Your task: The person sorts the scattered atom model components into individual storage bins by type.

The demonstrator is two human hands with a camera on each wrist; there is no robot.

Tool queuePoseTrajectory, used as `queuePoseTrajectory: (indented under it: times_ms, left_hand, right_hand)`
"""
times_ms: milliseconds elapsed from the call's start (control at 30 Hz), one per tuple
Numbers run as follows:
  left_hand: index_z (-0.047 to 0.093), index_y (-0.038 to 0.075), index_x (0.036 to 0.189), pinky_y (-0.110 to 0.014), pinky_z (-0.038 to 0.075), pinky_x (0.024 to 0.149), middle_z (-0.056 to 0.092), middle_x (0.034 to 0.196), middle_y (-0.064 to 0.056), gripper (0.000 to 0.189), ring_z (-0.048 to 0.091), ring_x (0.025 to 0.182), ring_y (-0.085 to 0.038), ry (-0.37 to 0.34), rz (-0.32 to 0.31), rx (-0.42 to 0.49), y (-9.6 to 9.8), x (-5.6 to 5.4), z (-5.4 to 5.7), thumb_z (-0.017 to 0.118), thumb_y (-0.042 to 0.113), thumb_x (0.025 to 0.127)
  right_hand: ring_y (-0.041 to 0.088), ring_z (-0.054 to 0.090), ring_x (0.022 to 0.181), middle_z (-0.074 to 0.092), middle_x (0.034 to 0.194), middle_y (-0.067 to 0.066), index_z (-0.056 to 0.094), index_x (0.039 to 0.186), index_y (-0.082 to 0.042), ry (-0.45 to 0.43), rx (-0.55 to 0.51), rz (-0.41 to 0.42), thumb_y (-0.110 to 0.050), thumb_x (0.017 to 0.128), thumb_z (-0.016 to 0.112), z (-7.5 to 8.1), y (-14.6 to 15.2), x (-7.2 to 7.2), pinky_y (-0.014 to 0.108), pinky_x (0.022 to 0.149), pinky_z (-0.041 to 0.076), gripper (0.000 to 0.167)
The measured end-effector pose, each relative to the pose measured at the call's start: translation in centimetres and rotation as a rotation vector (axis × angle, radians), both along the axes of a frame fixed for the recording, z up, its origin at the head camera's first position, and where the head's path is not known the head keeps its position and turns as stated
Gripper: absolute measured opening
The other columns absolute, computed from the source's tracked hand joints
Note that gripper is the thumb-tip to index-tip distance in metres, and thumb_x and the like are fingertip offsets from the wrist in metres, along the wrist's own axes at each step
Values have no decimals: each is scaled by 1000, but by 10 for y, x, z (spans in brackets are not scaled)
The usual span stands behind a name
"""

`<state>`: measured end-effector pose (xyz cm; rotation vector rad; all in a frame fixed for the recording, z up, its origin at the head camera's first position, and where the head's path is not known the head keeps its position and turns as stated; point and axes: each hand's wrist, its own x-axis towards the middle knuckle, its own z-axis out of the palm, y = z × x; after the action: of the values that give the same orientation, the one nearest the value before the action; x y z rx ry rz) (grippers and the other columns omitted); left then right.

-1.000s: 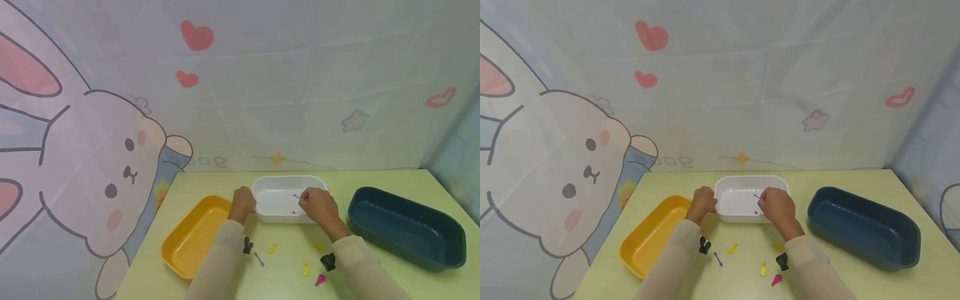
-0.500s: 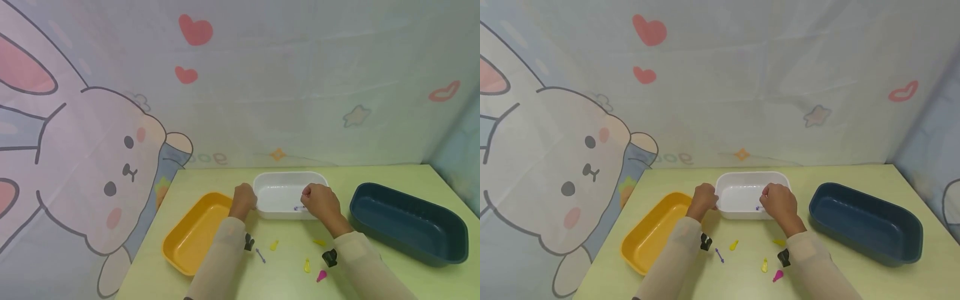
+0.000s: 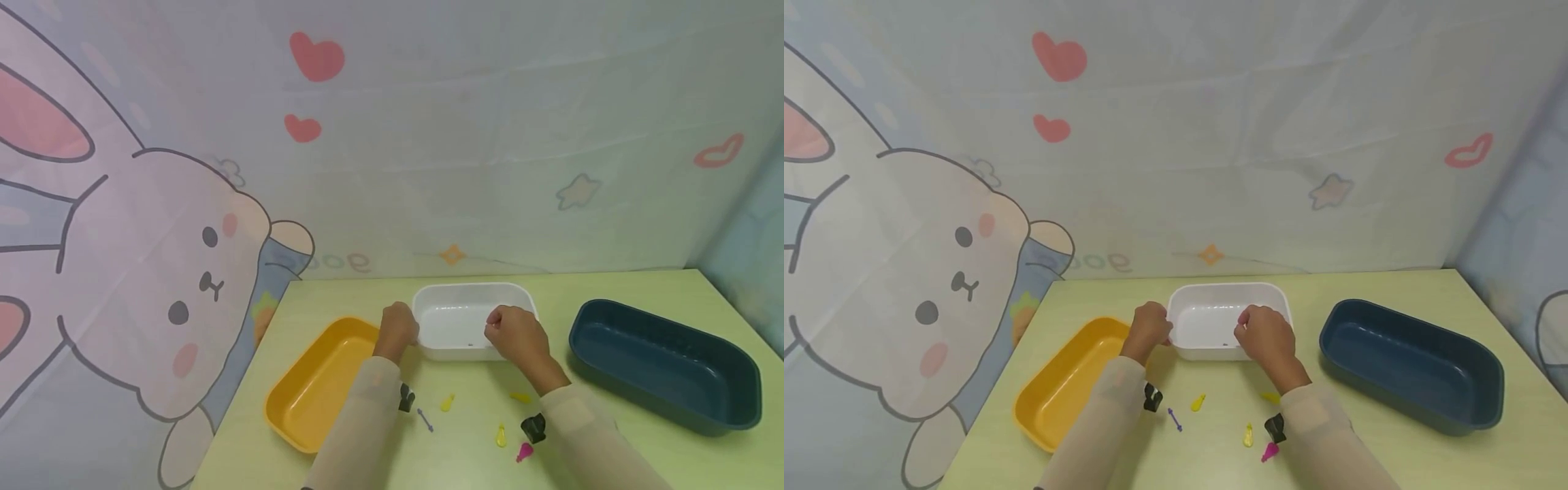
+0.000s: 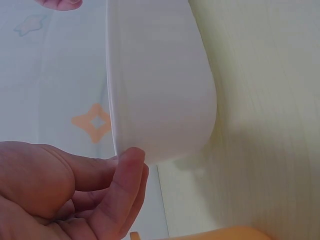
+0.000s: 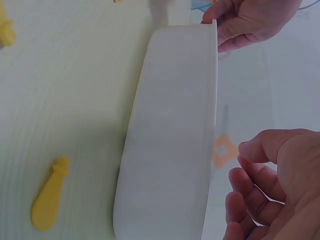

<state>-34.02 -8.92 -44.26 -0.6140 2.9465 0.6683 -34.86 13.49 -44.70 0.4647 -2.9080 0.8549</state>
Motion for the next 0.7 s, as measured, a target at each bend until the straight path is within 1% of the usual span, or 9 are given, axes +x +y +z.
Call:
queuePoseTrajectory:
  times_ms: [167, 267, 433, 567, 700]
  left_hand:
    - [70, -8, 107, -35, 60, 91, 73, 102, -17, 34, 63, 89, -25, -5, 4, 3, 1, -1, 0, 81, 1, 76]
    - [70, -8, 107, -36, 60, 93, 73, 102, -17, 36, 65, 89, -25, -6, 4, -7, 1, -1, 0, 82, 1, 74]
    - [70, -9, 106, -37, 60, 92, 73, 102, -18, 34, 64, 89, -26, 0, -1, 1, 1, 0, 0, 81, 0, 74]
    - [71, -9, 103, -38, 60, 91, 74, 101, -19, 31, 65, 91, -28, 20, -12, 4, 0, 0, -1, 79, -2, 75]
    - [71, -10, 103, -39, 60, 93, 74, 103, -19, 32, 67, 96, -30, 32, -13, 14, -1, -2, -3, 80, -3, 73]
  right_hand:
    - [22, 64, 77, 73, 89, 6, 74, 94, -8, -1, -24, 13, -14, 85, 61, -4, -3, 2, 39, 64, 53, 17]
    - [22, 64, 77, 73, 89, 6, 74, 95, -8, 2, -33, 27, -14, 86, 62, -4, -6, 5, 39, 66, 53, 16]
    - [21, 62, 77, 72, 88, 5, 73, 94, -9, -9, -39, 29, -16, 87, 64, -3, -12, 10, 38, 67, 52, 14]
    - [20, 62, 77, 72, 87, 4, 73, 92, -9, -20, -45, 32, -16, 86, 65, -5, -16, 15, 37, 67, 52, 12]
    - [21, 63, 77, 72, 87, 4, 73, 91, -9, 0, -54, 47, -15, 85, 64, -7, -19, 19, 38, 69, 52, 13]
